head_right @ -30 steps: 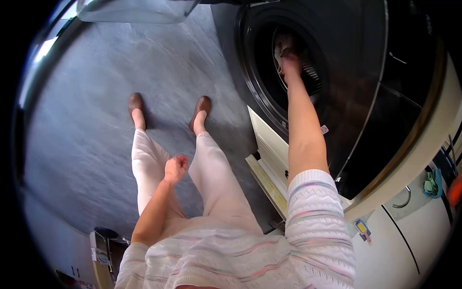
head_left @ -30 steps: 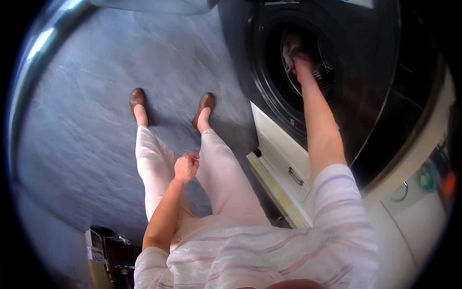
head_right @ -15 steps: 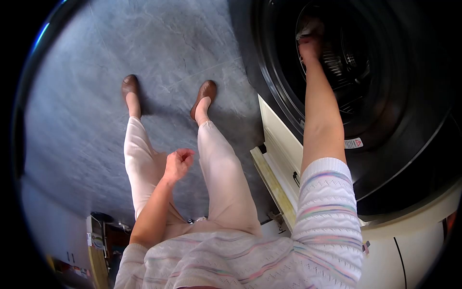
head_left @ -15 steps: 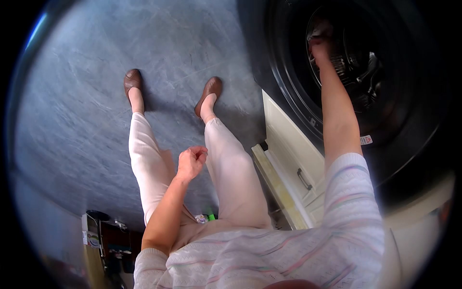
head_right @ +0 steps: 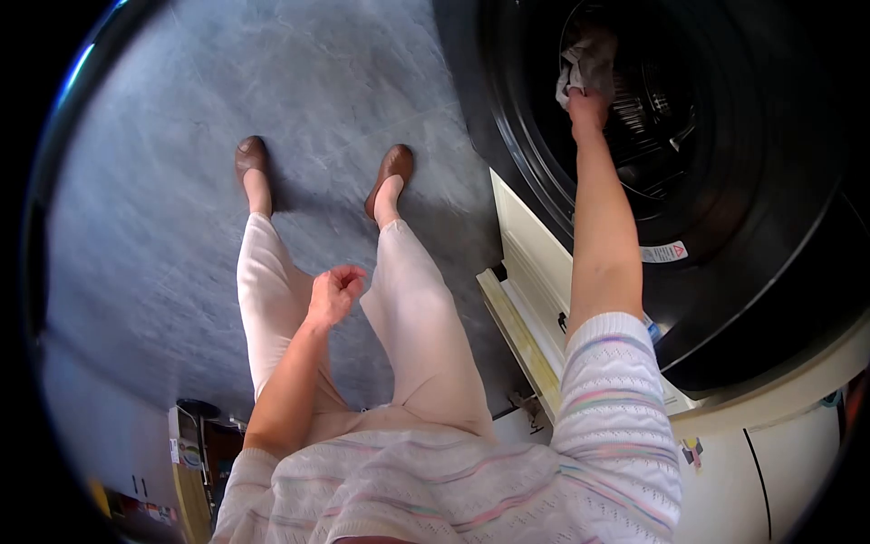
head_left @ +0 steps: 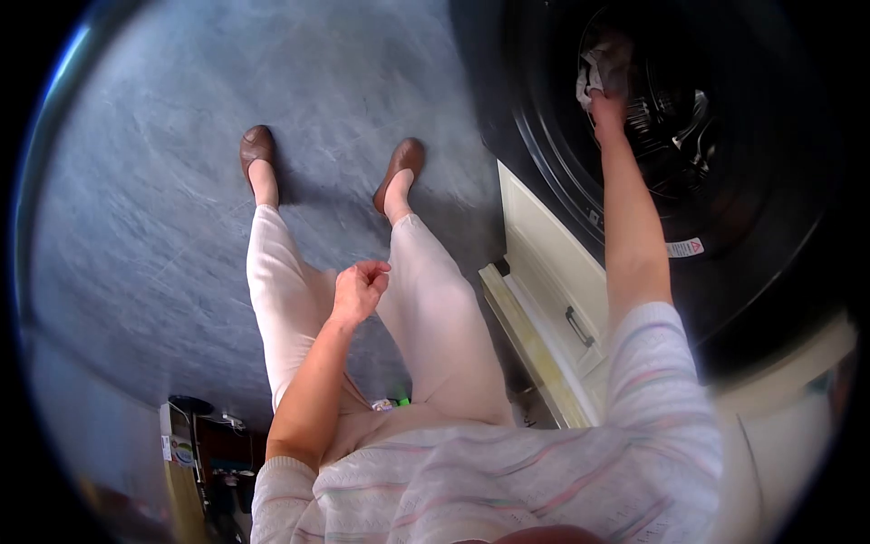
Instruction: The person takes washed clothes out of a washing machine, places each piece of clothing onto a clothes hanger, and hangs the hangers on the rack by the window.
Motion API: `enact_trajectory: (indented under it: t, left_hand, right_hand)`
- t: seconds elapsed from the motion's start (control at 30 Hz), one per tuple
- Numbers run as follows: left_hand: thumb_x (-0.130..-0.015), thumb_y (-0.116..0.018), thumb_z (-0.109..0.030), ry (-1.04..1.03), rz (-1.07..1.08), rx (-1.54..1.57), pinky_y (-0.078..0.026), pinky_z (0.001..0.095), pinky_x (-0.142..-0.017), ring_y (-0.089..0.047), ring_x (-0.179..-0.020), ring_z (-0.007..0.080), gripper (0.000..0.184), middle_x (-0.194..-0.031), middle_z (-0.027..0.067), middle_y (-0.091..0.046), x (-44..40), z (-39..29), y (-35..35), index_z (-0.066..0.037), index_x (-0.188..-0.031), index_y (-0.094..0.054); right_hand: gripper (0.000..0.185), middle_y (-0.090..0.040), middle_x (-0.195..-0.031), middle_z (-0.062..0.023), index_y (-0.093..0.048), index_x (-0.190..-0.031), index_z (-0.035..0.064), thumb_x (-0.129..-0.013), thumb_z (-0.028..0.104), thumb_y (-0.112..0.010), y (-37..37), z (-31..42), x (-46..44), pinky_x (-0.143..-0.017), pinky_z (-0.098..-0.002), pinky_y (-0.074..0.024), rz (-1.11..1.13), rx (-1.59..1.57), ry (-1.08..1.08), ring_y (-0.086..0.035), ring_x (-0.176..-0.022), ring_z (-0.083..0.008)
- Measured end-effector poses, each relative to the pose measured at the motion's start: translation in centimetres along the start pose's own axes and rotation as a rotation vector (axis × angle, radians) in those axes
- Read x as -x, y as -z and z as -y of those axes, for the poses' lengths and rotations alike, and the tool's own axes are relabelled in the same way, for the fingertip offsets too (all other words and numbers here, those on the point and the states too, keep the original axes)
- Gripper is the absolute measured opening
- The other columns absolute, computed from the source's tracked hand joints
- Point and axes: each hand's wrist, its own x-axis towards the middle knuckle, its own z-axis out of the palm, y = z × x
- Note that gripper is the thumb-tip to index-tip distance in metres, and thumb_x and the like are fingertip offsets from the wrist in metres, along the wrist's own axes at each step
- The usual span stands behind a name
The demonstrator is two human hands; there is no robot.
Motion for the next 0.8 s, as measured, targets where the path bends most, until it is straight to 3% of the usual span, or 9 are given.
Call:
enact_trajectory:
  t: [0.07,0.13,0.27,0.37,0.47,0.6,0.67,0.73,0.8]
  left_hand:
    - [-0.072,-0.051,-0.009,-0.025,-0.012,-0.049,-0.046,0.029,-0.063,-0.056,-0.059,0.0171,0.022,-0.064,0.0071,-0.06,0.2,0.2,0.5,-0.003,-0.089,-0.063]
    - [-0.071,-0.051,-0.009,-0.056,-0.038,-0.153,-0.046,0.031,-0.063,-0.057,-0.061,0.0206,0.022,-0.066,0.0085,-0.06,0.9,0.9,1.3,-0.004,-0.089,-0.063]
    - [-0.07,-0.051,-0.01,-0.156,-0.098,-0.288,-0.046,0.0356,-0.064,-0.059,-0.065,0.0273,0.021,-0.069,0.0114,-0.062,3.4,0.3,3.3,-0.005,-0.086,-0.063]
    - [-0.071,-0.051,-0.01,-0.276,-0.102,-0.382,-0.046,0.0371,-0.065,-0.058,-0.067,0.0292,0.017,-0.072,0.0127,-0.061,6.2,-3.9,5.0,-0.006,-0.083,-0.062]
    - [-0.073,-0.052,-0.01,-0.529,-0.239,-0.241,-0.045,0.0352,-0.064,-0.057,-0.067,0.0283,0.014,-0.075,0.0114,-0.058,9.9,-10.4,6.0,-0.007,-0.081,-0.062]
    - [-0.074,-0.055,-0.011,-0.721,-0.355,-0.03,-0.045,0.0302,-0.06,-0.055,-0.062,0.0211,0.013,-0.072,0.0082,-0.057,13.8,-18.4,7.7,-0.005,-0.082,-0.062]
    - [-0.081,-0.055,-0.022,-0.552,-0.029,0.118,-0.046,0.029,-0.057,-0.057,-0.064,0.0167,0.021,-0.076,0.0062,-0.06,14.5,-20.2,8.1,-0.003,-0.082,-0.062]
    - [-0.085,-0.051,-0.039,-0.271,0.479,0.421,-0.047,0.0264,-0.057,-0.058,-0.068,0.0141,0.04,-0.081,0.0055,-0.061,15.3,-21.5,8.2,0.0,-0.09,-0.06]
    - [-0.085,-0.048,-0.045,-0.18,0.691,0.843,-0.048,0.0266,-0.063,-0.059,-0.082,0.015,0.049,-0.092,0.0079,-0.06,17.3,-21.7,7.8,-0.001,-0.105,-0.054]
  right_hand:
    - [0.024,-0.06,-0.072,-0.0112,-0.06,-0.082,-0.0003,-0.072,0.021,-0.058,2.8,5.5,5.1,-0.052,-0.0288,-0.0412,0.102,-0.32,-0.36,-0.057,-0.064,-0.0151]
    - [0.02,-0.06,-0.08,-0.0045,-0.06,-0.089,0.0056,-0.072,0.018,-0.059,5.4,8.4,9.9,-0.051,-0.0215,-0.0402,0.194,-0.464,-0.371,-0.054,-0.065,-0.0111]
    - [0.024,-0.059,-0.09,-0.0068,-0.055,-0.099,0.0011,-0.076,0.009,-0.053,11.6,12.2,18.6,-0.061,-0.0269,-0.0455,0.463,-0.931,-0.417,-0.057,-0.076,-0.014]
    - [0.03,-0.059,-0.095,-0.0078,-0.051,-0.105,-0.002,-0.075,0.003,-0.052,15.7,14.9,23.5,-0.074,-0.0279,-0.0461,0.535,-1.147,-0.393,-0.058,-0.083,-0.015]
    - [0.034,-0.059,-0.097,-0.009,-0.05,-0.108,-0.0023,-0.074,0.001,-0.053,20.1,17.5,26.3,-0.082,-0.0265,-0.0437,0.666,-1.214,-0.302,-0.058,-0.086,-0.0154]
    - [0.024,-0.06,-0.09,-0.0068,-0.054,-0.097,-0.0014,-0.073,0.001,-0.054,24.7,21.8,29.6,-0.074,-0.0237,-0.045,0.793,-1.146,-0.16,-0.058,-0.079,-0.011]
    - [0.019,-0.059,-0.085,-0.0028,-0.055,-0.092,-0.0004,-0.073,0.001,-0.054,26.2,24.4,31.5,-0.071,-0.0205,-0.0435,0.869,-1.035,-0.083,-0.055,-0.076,-0.0077]
    - [0.017,-0.057,-0.079,-0.0004,-0.056,-0.09,0.0003,-0.073,0.003,-0.056,27.0,27.1,34.2,-0.064,-0.0197,-0.0423,0.948,-0.925,0.121,-0.053,-0.07,-0.0064]
    - [0.014,-0.055,-0.072,0.0019,-0.056,-0.087,0.0009,-0.074,0.006,-0.058,26.9,28.9,37.2,-0.056,-0.021,-0.0405,1.038,-0.762,0.232,-0.05,-0.063,-0.006]
